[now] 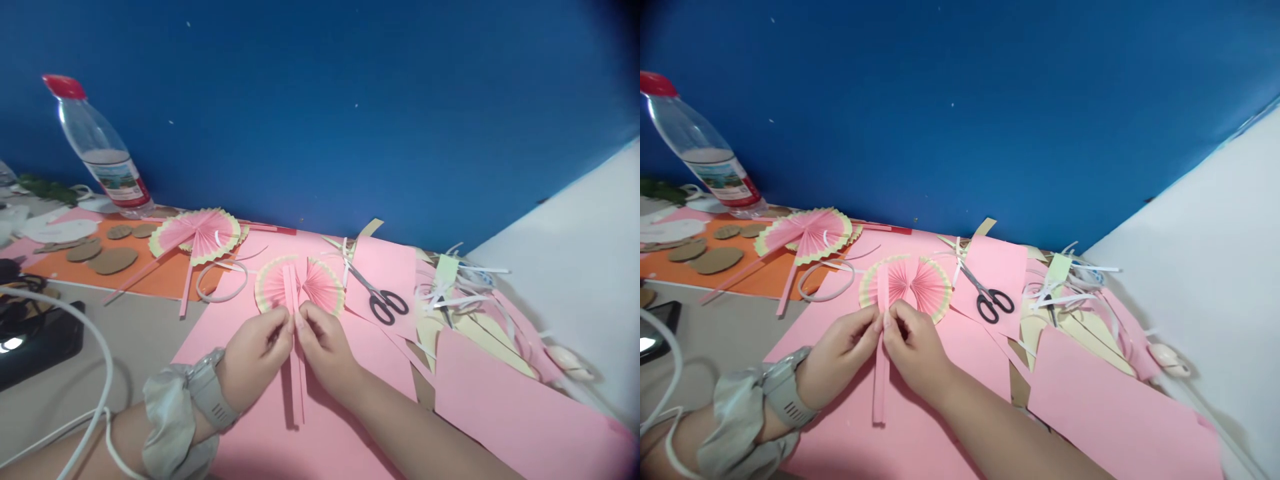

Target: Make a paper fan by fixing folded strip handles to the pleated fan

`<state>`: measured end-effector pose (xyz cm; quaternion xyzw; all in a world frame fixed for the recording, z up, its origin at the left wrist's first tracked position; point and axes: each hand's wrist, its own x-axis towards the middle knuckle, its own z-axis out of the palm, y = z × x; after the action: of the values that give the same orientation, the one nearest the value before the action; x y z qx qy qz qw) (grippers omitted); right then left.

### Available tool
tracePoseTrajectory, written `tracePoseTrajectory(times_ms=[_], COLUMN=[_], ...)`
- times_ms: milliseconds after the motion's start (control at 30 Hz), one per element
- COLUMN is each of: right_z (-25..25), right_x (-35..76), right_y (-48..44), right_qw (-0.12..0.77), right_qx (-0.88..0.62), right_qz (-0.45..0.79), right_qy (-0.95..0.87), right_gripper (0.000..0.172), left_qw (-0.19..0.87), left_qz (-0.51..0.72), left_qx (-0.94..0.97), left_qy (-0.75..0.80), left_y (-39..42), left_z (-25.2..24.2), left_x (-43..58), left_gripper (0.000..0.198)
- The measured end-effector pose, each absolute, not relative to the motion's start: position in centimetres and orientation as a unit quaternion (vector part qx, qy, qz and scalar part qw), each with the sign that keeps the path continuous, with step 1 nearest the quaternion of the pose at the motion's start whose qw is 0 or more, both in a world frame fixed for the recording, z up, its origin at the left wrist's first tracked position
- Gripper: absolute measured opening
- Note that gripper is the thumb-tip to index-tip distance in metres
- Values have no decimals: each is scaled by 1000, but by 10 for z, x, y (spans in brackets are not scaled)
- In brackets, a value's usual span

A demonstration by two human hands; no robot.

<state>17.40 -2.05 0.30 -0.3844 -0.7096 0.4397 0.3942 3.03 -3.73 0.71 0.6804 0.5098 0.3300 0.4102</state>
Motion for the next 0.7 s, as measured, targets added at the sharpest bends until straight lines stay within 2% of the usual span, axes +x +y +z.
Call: tracePoseTrajectory(times_ms=[167, 467, 567, 700], right_z=[3, -1, 0, 0], right_x=[175, 178, 177, 175], right_y=[-21, -17, -17, -21], right_qw=[388, 356, 363, 405], right_qx=[-376, -391, -386, -350], right_qz=[396, 377, 404, 511], right_qy=[-743, -760, -746, -672], right_gripper=[26, 27, 29, 30], left_qw=[394, 434, 478, 537], left_qz=[339, 345, 367, 413], left_qx=[686, 659, 641, 602], left_qy=[509, 508, 476, 422], left_y=[-37, -40, -42, -43], left_z=[6, 9, 7, 4], left_x=[30, 30, 29, 29], left_gripper=[28, 34, 37, 37])
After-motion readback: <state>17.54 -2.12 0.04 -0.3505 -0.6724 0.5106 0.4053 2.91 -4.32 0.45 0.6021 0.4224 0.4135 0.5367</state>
